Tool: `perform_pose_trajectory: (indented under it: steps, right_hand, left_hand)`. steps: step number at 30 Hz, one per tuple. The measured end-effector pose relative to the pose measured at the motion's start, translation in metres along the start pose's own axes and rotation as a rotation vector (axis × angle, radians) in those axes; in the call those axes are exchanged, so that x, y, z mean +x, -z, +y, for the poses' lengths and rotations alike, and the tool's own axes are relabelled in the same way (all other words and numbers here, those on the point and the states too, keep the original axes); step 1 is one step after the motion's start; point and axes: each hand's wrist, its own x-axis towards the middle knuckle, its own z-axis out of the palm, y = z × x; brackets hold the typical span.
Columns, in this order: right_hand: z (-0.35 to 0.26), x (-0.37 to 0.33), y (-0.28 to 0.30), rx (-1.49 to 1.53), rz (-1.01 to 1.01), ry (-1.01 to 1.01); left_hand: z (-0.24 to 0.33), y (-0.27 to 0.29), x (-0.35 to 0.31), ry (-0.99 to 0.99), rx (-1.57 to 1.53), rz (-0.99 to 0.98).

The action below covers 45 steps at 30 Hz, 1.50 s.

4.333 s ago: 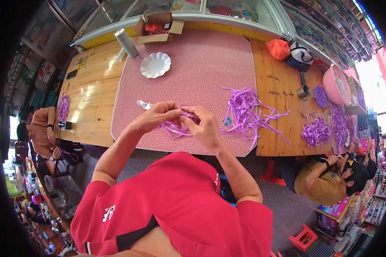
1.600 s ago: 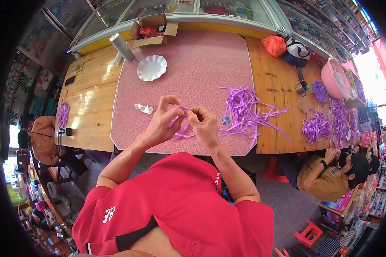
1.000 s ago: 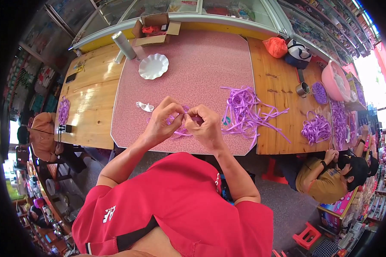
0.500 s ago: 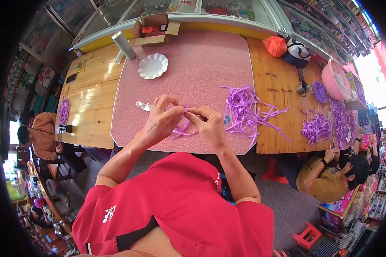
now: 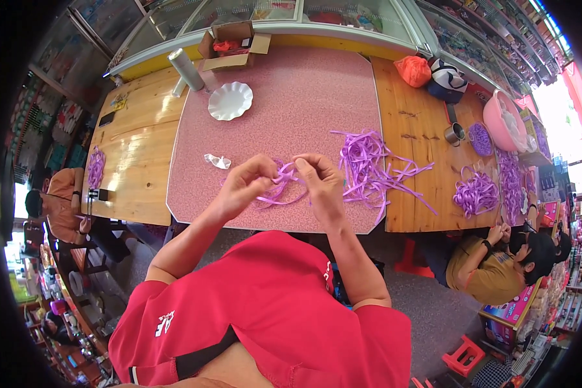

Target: The recorder is assembling or sorting purple ribbon loops at a workbench.

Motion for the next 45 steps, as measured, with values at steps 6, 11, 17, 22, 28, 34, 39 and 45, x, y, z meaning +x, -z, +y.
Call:
perform_pose_trajectory:
  steps: [6,11,17,22,28,34,39,45]
  right_hand:
    - [0.003,0.013,0.023,0.624,-0.186,-0.351]
    - [0.008,0.007,0.012,0.442,-0.149,-0.391]
    - [0.018,-0.01,-0.009,0.043,-0.04,-0.093]
    - [0.02,-0.007,-0.001,0.099,-0.104,-0.163]
    - [0.015,-0.011,-0.016,0.122,0.029,-0.207]
    - [0.011,-0.012,-0.01,0.1,-0.086,0.017]
    - [0.006,-0.006,-0.004,-0.254,-0.248,0.289]
    - [-0.005,-0.009,-0.008,-0.549,-0.206,0.37]
  left_hand:
    - [0.001,0.007,0.001,0.192,-0.633,-0.05]
    - [0.007,-0.006,0.0,0.074,-0.488,0.119]
    - [0.003,-0.005,0.006,-0.533,0.778,0.178]
    - [0.013,-0.006,0.012,-0.612,0.992,-0.048]
    - [-0.002,-0.013,0.005,-0.55,0.842,0.103]
    - [-0.002,-0.003,0.007,-0.222,0.381,0.071]
    - [0.0,0.0,0.005,0.085,-0.014,-0.003]
    - [0.0,0.006,0.006,0.009,0.23,0.04]
